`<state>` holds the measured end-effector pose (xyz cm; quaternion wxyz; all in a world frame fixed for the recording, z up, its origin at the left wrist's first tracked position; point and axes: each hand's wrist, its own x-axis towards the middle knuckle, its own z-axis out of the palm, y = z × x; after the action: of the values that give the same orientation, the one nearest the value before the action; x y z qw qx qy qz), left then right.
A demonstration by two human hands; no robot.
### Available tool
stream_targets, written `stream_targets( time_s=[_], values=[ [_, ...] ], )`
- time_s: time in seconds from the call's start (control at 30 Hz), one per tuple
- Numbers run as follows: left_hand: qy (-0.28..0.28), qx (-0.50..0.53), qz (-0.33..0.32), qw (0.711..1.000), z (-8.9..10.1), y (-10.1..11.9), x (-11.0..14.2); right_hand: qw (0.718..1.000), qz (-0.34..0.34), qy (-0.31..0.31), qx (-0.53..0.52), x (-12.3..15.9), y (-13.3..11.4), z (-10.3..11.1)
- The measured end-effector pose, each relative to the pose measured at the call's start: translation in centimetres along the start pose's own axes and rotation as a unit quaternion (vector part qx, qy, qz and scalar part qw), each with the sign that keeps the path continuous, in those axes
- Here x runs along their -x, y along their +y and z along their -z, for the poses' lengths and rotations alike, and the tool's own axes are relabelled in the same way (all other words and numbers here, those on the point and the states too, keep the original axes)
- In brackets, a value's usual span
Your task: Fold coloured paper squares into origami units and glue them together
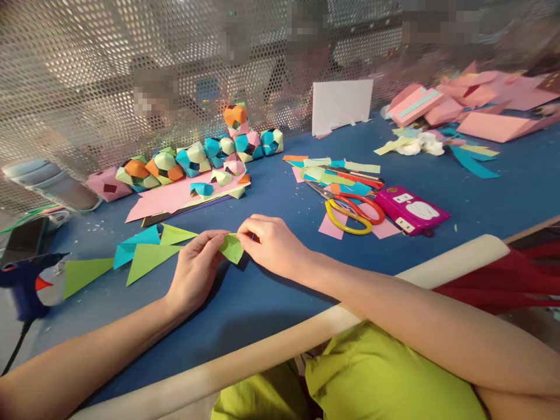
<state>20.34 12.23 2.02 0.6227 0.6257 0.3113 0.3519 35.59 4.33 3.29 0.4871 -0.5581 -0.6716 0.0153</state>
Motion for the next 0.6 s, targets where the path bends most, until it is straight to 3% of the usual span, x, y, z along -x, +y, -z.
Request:
stream_targets(
  time_s=[0.37,0.6],
  values=[
    [-0.037,-0.143,-0.052,0.988,0.0,0.9,0.2,0.998,0.053,-0.020,0.041,0.4,0.1,-0.3],
    [-0.020,-0.152,-0.061,0.986,-0.3,1.3,0.3,1.000,-0.006,-0.023,0.011,0.2,-0.2,-0.1]
  ],
)
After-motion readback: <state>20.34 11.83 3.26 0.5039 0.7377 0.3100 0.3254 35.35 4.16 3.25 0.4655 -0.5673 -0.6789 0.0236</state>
